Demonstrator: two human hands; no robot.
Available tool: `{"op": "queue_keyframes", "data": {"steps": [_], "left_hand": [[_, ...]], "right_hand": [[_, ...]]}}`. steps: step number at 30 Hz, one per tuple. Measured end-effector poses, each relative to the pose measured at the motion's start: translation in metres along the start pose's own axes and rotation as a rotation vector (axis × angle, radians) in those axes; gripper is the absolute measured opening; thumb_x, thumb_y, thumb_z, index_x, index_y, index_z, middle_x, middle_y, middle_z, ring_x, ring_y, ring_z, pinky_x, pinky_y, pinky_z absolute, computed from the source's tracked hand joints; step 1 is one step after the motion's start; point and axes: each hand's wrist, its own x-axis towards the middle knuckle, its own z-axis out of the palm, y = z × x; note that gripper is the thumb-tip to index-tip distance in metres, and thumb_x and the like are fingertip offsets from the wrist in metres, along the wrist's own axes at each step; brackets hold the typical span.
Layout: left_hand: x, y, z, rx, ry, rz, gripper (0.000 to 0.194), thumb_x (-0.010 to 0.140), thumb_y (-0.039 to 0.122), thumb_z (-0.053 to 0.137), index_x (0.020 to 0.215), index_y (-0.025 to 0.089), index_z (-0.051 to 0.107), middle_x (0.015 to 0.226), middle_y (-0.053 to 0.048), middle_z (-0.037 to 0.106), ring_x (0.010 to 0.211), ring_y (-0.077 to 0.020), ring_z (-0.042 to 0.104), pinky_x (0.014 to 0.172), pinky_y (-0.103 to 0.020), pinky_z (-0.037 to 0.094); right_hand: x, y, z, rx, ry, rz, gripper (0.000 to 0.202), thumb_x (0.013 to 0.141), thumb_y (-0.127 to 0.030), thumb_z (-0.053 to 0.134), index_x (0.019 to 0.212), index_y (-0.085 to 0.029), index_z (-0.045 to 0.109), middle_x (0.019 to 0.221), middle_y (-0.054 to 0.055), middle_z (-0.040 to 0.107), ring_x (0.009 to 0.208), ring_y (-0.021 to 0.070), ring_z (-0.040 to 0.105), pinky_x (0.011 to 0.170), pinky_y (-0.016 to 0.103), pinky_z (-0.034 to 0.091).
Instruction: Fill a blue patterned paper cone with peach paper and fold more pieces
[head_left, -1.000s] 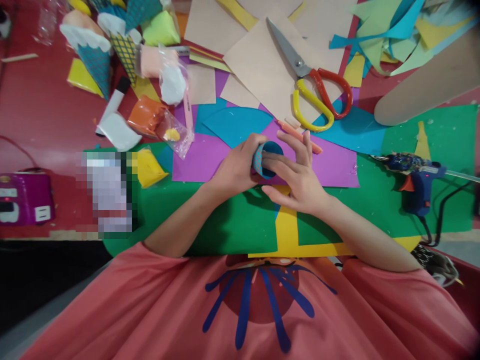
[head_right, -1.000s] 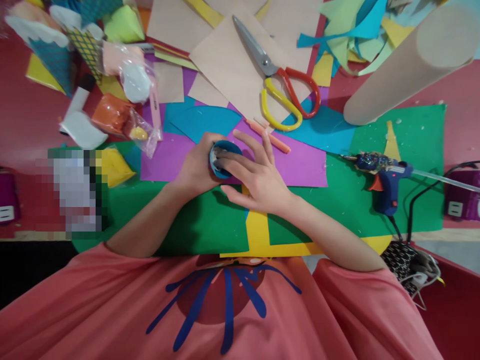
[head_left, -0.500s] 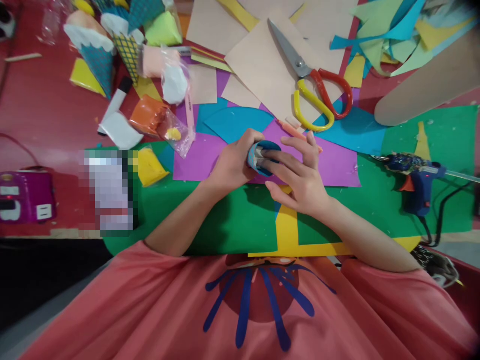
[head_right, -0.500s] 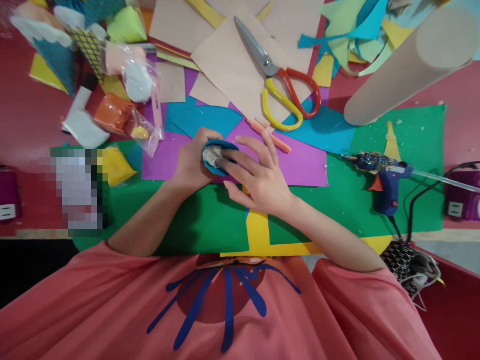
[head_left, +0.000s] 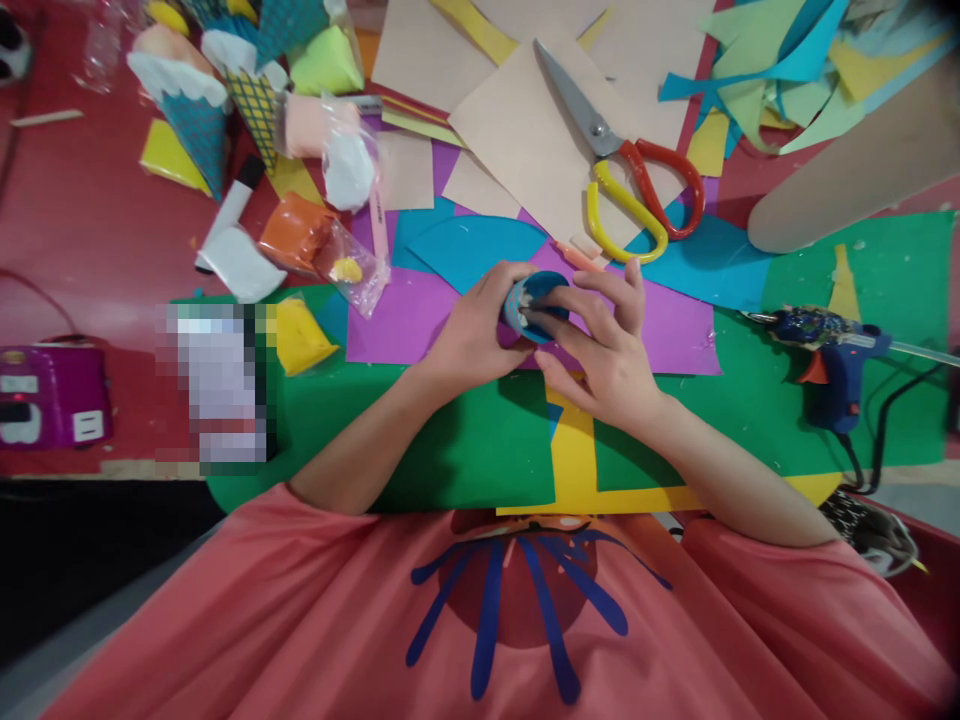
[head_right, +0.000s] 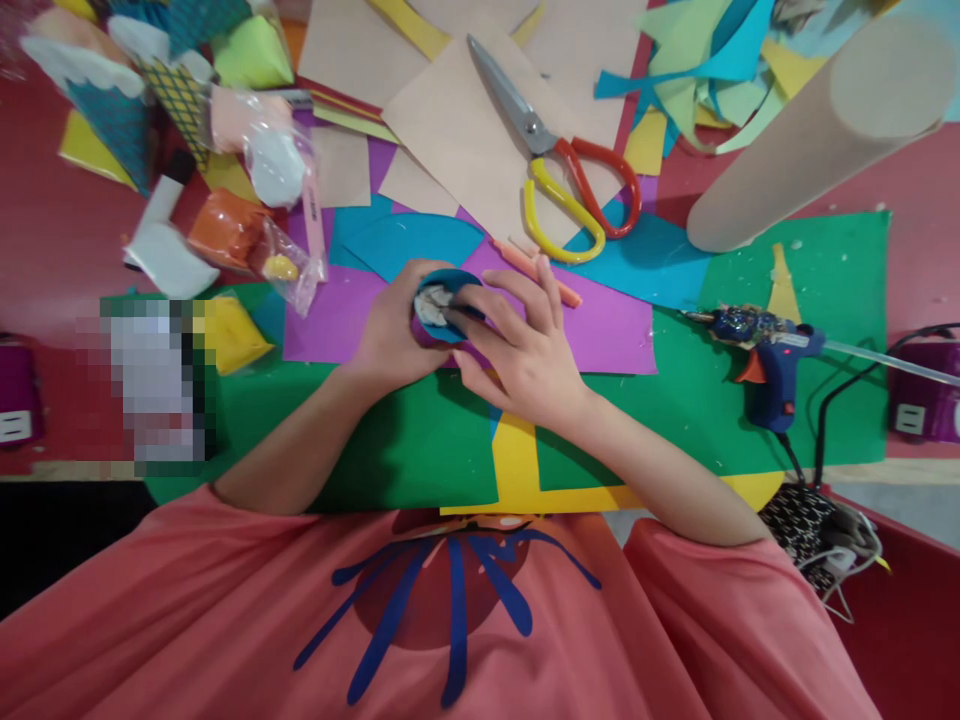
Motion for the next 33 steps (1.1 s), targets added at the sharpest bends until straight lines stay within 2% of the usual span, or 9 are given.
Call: {"op": "queue_keyframes", "data": {"steps": [3,7,11,14,19,25,28,31,33], "left_hand": [[0.003,0.003,-0.001,-0.007,0.015,0.019,0.025,0.089,0.034,0.051,0.112,0.026,0.044,0.112,-0.005,0.061,0.113,-0.0204,0.059,0.094,-0.041,0.052],[0.001,-0.001,-0.001,0.048,0.007,-0.061,0.012,0.091,0.03,0.047,0.103,0.027,0.045,0.098,0.0,0.064,0.091,-0.0161,0.065,0.078,-0.034,0.054],[-0.004,-0.005,0.001,0.159,-0.05,-0.153,0.017,0.088,0.029,0.051,0.104,0.027,0.044,0.087,0.002,0.064,0.075,-0.016,0.065,0.063,-0.031,0.048],[-0.003,-0.006,0.002,0.161,-0.065,-0.125,0.019,0.089,0.03,0.049,0.107,0.025,0.045,0.092,0.0,0.065,0.08,-0.0176,0.066,0.066,-0.031,0.048],[-0.002,-0.009,0.003,0.13,-0.022,-0.093,0.021,0.09,0.031,0.05,0.109,0.024,0.046,0.095,-0.001,0.066,0.082,-0.0177,0.067,0.069,-0.029,0.051],[-0.004,-0.012,0.006,0.087,-0.031,-0.058,0.028,0.088,0.035,0.053,0.113,0.024,0.045,0.102,-0.002,0.067,0.089,-0.0204,0.069,0.072,-0.029,0.053],[-0.004,-0.011,0.006,0.135,-0.004,-0.052,0.03,0.085,0.032,0.056,0.112,0.026,0.045,0.1,0.0,0.067,0.088,-0.0202,0.069,0.07,-0.029,0.052],[-0.004,-0.007,0.004,0.136,-0.027,-0.077,0.036,0.081,0.025,0.056,0.114,0.028,0.043,0.102,0.001,0.067,0.09,-0.0206,0.069,0.069,-0.03,0.053],[-0.003,-0.004,0.003,0.103,-0.044,-0.088,0.043,0.077,0.023,0.059,0.116,0.027,0.042,0.107,-0.001,0.066,0.096,-0.0219,0.068,0.072,-0.032,0.055]], "right_hand": [[0.0,0.0,-0.003,-0.017,-0.074,0.06,0.028,0.094,-0.034,0.049,0.117,-0.027,0.064,0.115,0.005,0.07,0.119,0.0285,0.059,0.119,0.062,0.026],[-0.001,-0.003,0.001,-0.012,0.022,-0.039,0.028,0.093,-0.03,0.052,0.117,-0.023,0.064,0.111,0.005,0.073,0.115,0.0278,0.059,0.113,0.058,0.035],[-0.001,-0.004,0.003,0.031,0.004,-0.066,0.03,0.094,-0.027,0.051,0.118,-0.016,0.064,0.113,0.008,0.073,0.099,0.0231,0.062,0.087,0.042,0.049],[0.0,-0.004,-0.001,0.012,-0.049,-0.056,0.03,0.095,-0.027,0.048,0.115,-0.016,0.067,0.112,0.007,0.074,0.084,0.0202,0.063,0.072,0.037,0.048],[0.001,-0.004,-0.003,0.11,-0.142,-0.03,0.034,0.096,-0.025,0.043,0.121,-0.014,0.064,0.122,0.009,0.071,0.081,0.0154,0.069,0.067,0.028,0.051],[-0.002,-0.002,0.0,0.253,-0.241,0.045,0.037,0.095,-0.03,0.042,0.122,-0.013,0.059,0.123,0.013,0.068,0.094,0.0201,0.071,0.062,0.027,0.054],[-0.003,-0.001,0.002,0.253,-0.242,0.057,0.041,0.096,-0.033,0.04,0.127,-0.011,0.055,0.123,0.016,0.067,0.091,0.0213,0.071,0.062,0.028,0.055],[-0.002,-0.003,0.004,0.23,-0.224,0.038,0.04,0.096,-0.031,0.039,0.128,-0.012,0.054,0.126,0.016,0.065,0.1,0.0216,0.069,0.066,0.028,0.057],[-0.002,-0.003,0.005,0.191,-0.218,0.032,0.04,0.096,-0.03,0.04,0.129,-0.013,0.054,0.128,0.016,0.063,0.104,0.0219,0.068,0.063,0.027,0.057]]}}
